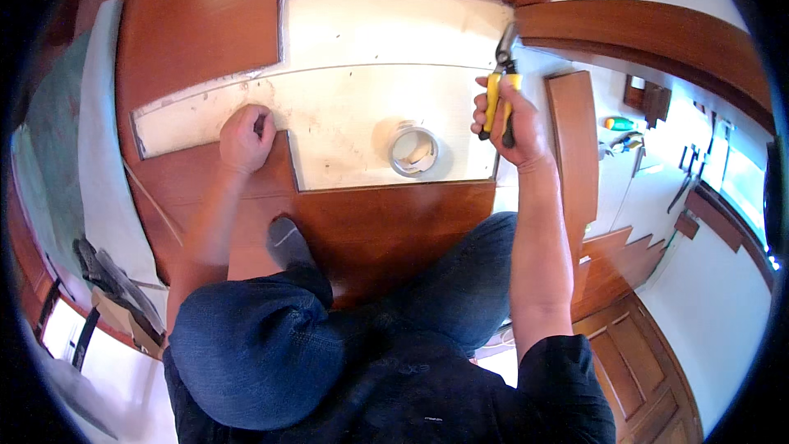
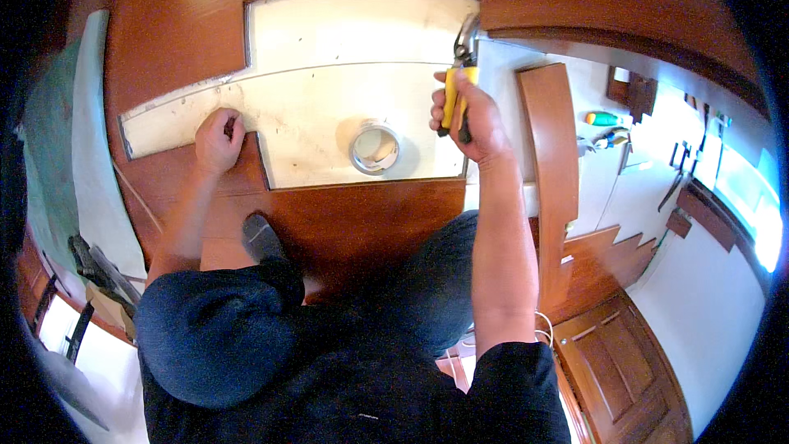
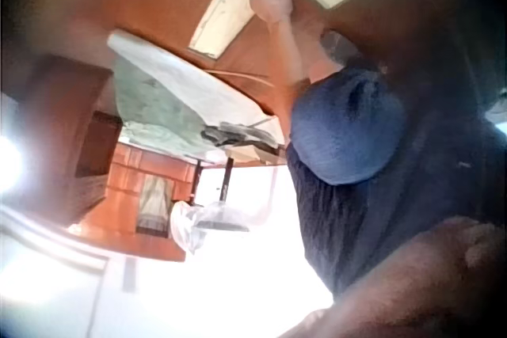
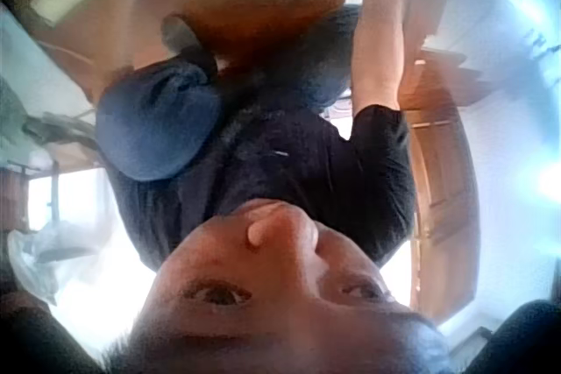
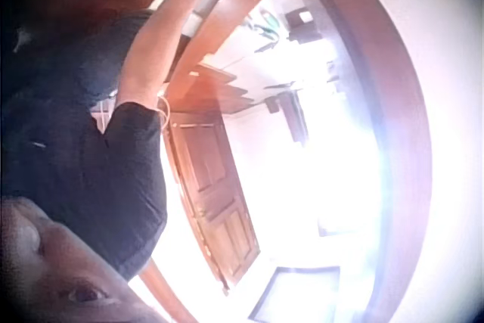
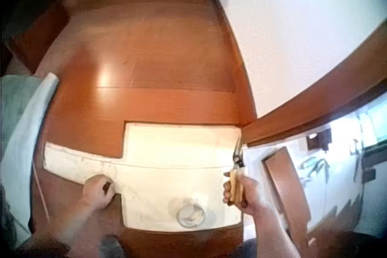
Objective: The person installs wooden flooring by positioning a plank, using a hammer to tap it into place, and then uses a nail gun to secure it to the subfloor. They also use pliers to work on a wire protruding from the wall opening.
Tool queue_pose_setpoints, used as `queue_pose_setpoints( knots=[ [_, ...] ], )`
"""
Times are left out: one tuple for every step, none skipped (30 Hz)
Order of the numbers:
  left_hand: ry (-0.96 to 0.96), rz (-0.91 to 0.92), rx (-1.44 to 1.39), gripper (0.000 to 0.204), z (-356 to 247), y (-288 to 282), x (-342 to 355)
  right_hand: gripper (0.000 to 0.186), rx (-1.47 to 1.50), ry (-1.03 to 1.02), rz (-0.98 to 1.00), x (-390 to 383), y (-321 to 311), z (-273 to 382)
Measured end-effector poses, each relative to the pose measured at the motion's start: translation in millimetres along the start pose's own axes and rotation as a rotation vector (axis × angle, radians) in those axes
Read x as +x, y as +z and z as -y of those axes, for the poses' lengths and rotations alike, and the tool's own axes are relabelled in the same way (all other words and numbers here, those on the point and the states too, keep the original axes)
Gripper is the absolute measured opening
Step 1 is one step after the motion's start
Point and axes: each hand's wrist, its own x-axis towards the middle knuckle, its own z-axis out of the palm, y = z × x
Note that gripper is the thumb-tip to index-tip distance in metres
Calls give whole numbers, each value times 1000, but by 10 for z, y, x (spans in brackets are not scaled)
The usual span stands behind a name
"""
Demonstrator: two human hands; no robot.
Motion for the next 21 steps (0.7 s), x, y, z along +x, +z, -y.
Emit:
queue_pose_setpoints(
  knots=[
    [-3, -6, -5, 9, 0, -8, -20, 50, -420, 57, -138, -5, -40, 30],
    [26, -24, 18, 9, 24, -33, -39, 54, -883, -23, -273, -62, -52, -54],
    [1, -19, 12, 9, 42, -63, -58, 58, -1348, -108, -410, -135, -40, -170],
    [-18, -14, 0, 9, 39, -80, -57, 61, -1501, -134, -477, -231, -91, -263],
    [-33, -7, -14, 9, 24, -79, -50, 65, -1650, -158, -551, -322, -179, -383],
    [-87, 36, -52, 10, 5, -66, -34, 71, -1606, -148, -590, -365, -345, -517],
    [-77, 35, -13, 10, -8, -67, -14, 78, -1522, -189, -681, -379, -533, -672],
    [-63, 34, 22, 11, -13, -61, -1, 80, -1549, -187, -743, -364, -648, -760],
    [-47, 35, 48, 12, -22, -39, 3, 83, -1577, -177, -814, -395, -715, -816],
    [-91, 61, 41, 15, -5, -45, -8, 86, -1622, -175, -827, -396, -717, -798],
    [-58, 17, 46, 16, 104, -10, -55, 88, -1586, -270, -810, -426, -621, -741],
    [-44, 6, 3, 17, 115, 26, -53, 88, -1657, -338, -807, -486, -588, -699],
    [-66, 31, -51, 20, 123, 24, -52, 86, -1688, -336, -851, -523, -541, -685],
    [-174, 95, -168, 23, 72, 27, -44, 85, -1623, -327, -822, -651, -515, -640],
    [-104, 32, -263, 20, 181, 86, -72, 83, -1553, -333, -781, -741, -507, -568],
    [-51, -16, -316, 19, 382, 53, -158, 80, -1539, -431, -786, -765, -520, -578],
    [-103, 1, -324, 19, 387, -42, -269, 77, -1530, -521, -801, -847, -572, -620],
    [0, -17, -92, 23, 297, -163, -393, 69, -1512, -563, -825, -1097, -655, -556],
    [50, -90, 119, 27, 116, -335, -534, 67, -1519, -573, -860, -1268, -824, -530],
    [89, -167, 331, 32, -38, -446, -729, 65, -1531, -584, -885, -1408, -1030, -521],
    [60, -126, 458, 41, -94, -484, -1009, 64, -1542, -595, -889, -1497, -1232, -532]
  ],
)
